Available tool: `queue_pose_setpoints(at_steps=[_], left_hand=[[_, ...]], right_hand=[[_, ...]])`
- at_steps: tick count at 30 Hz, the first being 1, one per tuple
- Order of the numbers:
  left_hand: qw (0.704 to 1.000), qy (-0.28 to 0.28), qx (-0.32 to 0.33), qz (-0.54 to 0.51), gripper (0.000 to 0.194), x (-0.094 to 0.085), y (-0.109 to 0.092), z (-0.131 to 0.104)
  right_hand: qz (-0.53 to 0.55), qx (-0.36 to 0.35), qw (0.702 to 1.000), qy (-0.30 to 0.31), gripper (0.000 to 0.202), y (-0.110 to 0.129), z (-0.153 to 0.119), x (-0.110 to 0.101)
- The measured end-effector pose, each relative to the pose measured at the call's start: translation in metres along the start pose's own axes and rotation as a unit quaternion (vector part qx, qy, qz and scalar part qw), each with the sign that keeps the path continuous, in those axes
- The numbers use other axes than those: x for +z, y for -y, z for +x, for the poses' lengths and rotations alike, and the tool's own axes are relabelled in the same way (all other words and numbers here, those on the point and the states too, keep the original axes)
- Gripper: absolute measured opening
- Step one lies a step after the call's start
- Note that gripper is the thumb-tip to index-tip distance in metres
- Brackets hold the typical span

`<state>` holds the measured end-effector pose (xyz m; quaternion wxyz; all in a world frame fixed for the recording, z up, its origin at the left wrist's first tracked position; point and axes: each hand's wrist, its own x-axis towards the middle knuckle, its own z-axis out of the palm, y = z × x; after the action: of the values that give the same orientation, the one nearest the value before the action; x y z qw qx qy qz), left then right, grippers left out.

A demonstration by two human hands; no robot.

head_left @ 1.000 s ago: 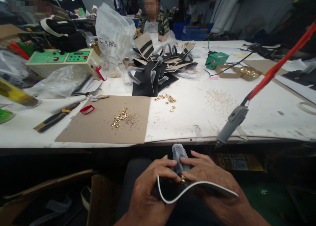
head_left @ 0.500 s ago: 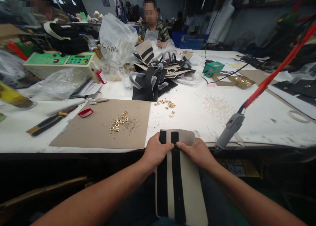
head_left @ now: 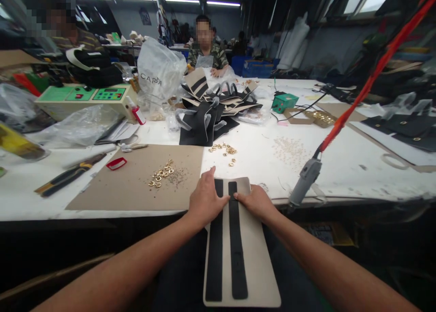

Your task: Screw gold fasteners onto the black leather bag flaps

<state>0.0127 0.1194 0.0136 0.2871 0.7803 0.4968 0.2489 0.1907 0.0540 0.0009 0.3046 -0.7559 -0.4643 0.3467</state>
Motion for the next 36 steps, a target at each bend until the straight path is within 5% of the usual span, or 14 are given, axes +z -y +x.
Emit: queue_pose_setpoints(at_steps=[2,5,8,13,17,19,22,24,30,36], left_hand=[[0.990,-0.042,0.120,0.069,0.082,0.000,0.006,-0.007],[0.972,0.009,0.223,0.071,0.047,0.010,0.015,-0.011],[0.970,0.029,0.236,0.044,0.025,0.022,0.019,-0.006],[0.971,0.025,0.236,0.038,0.023,0.027,0.023,0.003],[0.972,0.035,0.224,0.057,0.023,0.027,0.026,0.007],[0.972,0.038,0.222,0.064,0.023,0.028,0.028,0.010],[0.970,0.028,0.230,0.070,0.024,0.032,0.034,0.016],[0.967,0.017,0.241,0.075,0.026,0.035,0.040,0.020],[0.958,-0.007,0.275,0.082,0.035,0.043,0.057,0.028],[0.954,-0.013,0.285,0.097,0.037,0.045,0.062,0.027]], right_hand=[[0.008,-0.018,1.000,-0.004,0.024,0.000,-0.002,-0.001],[0.014,-0.052,0.998,-0.013,0.022,0.003,-0.004,-0.002],[0.015,-0.084,0.996,-0.031,0.014,0.009,-0.005,-0.003],[0.016,-0.139,0.987,-0.078,0.020,0.006,-0.024,-0.022],[0.048,-0.137,0.983,-0.115,0.027,-0.029,-0.059,-0.071],[0.064,-0.103,0.976,-0.181,0.034,-0.056,-0.065,-0.105],[0.060,-0.017,0.947,-0.315,0.045,-0.099,-0.043,-0.156],[0.040,0.019,0.938,-0.343,0.047,-0.126,-0.013,-0.182],[-0.067,0.020,0.948,-0.311,0.035,-0.169,0.066,-0.219],[-0.190,0.004,0.947,-0.261,0.023,-0.176,0.085,-0.228]])
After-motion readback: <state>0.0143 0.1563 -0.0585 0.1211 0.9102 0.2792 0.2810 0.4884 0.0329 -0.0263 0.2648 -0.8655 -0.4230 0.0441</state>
